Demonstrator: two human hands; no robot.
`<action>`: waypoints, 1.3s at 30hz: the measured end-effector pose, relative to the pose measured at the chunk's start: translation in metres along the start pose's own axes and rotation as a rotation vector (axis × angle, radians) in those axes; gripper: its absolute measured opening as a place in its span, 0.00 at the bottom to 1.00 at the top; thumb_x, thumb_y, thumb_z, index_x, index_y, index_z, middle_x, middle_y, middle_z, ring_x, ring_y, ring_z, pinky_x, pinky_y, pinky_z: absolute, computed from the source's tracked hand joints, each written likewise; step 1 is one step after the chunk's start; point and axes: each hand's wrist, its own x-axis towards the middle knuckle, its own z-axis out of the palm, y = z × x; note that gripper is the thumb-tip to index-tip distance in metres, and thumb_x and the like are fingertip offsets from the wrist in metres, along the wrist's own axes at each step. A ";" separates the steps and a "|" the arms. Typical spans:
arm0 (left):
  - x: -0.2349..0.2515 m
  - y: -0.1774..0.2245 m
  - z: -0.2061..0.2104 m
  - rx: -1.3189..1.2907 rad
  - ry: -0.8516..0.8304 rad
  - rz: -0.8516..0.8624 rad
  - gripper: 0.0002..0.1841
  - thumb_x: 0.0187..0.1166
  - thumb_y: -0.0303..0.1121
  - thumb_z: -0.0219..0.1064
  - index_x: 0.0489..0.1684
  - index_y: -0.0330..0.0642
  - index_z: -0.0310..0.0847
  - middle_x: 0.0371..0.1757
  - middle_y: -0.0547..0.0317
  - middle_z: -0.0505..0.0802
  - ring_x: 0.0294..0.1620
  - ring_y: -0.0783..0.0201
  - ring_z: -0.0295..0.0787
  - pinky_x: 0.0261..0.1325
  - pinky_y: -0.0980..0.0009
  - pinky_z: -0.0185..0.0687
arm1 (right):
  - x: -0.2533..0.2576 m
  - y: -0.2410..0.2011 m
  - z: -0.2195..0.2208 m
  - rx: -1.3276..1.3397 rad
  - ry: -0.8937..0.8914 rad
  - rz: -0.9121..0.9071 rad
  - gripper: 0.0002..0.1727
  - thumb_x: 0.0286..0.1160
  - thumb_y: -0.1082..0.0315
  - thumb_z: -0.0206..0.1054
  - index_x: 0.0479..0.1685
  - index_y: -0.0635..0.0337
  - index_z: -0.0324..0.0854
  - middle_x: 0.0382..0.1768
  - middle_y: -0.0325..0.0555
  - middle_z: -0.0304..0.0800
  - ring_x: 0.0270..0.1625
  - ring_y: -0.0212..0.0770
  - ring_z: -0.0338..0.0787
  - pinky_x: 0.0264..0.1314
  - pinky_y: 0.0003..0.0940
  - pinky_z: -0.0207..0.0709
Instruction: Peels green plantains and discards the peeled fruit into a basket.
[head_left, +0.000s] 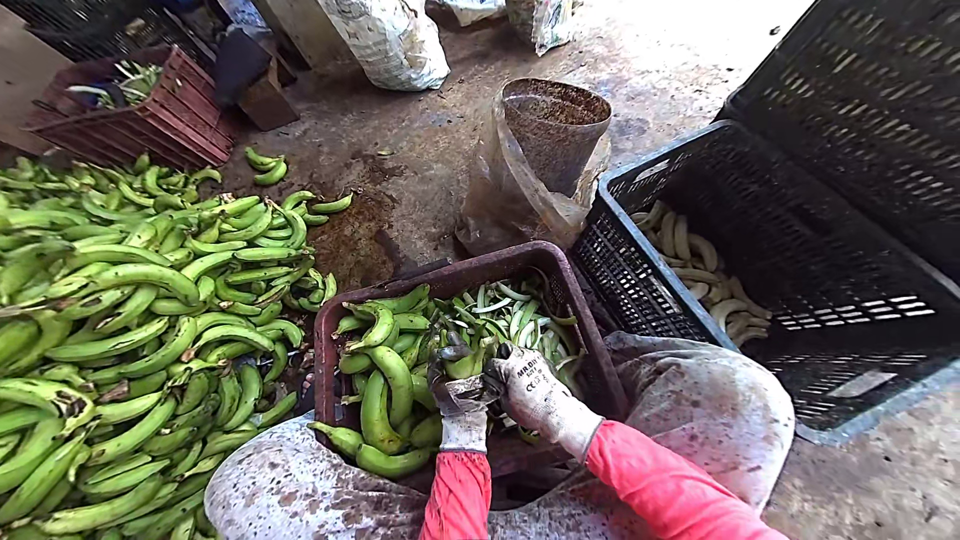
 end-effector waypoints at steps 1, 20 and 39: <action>0.001 -0.002 -0.003 0.005 0.015 0.001 0.20 0.93 0.42 0.36 0.40 0.52 0.75 0.31 0.68 0.87 0.33 0.75 0.87 0.38 0.77 0.86 | 0.001 0.000 -0.001 0.002 -0.011 0.014 0.17 0.77 0.66 0.65 0.62 0.55 0.86 0.66 0.64 0.83 0.69 0.63 0.84 0.69 0.62 0.75; -0.011 0.030 0.036 0.536 -0.075 0.006 0.23 0.95 0.46 0.36 0.76 0.48 0.68 0.49 0.57 0.92 0.40 0.65 0.93 0.37 0.67 0.92 | 0.015 0.012 -0.014 -0.061 0.084 0.010 0.14 0.79 0.67 0.65 0.60 0.55 0.88 0.68 0.67 0.82 0.74 0.66 0.80 0.76 0.63 0.72; -0.057 0.014 0.060 0.584 0.144 -0.246 0.24 0.96 0.47 0.35 0.58 0.42 0.75 0.35 0.54 0.92 0.23 0.67 0.88 0.21 0.76 0.83 | 0.025 0.008 -0.023 -0.151 0.344 0.395 0.19 0.86 0.72 0.56 0.69 0.56 0.86 0.70 0.67 0.84 0.72 0.69 0.83 0.67 0.67 0.76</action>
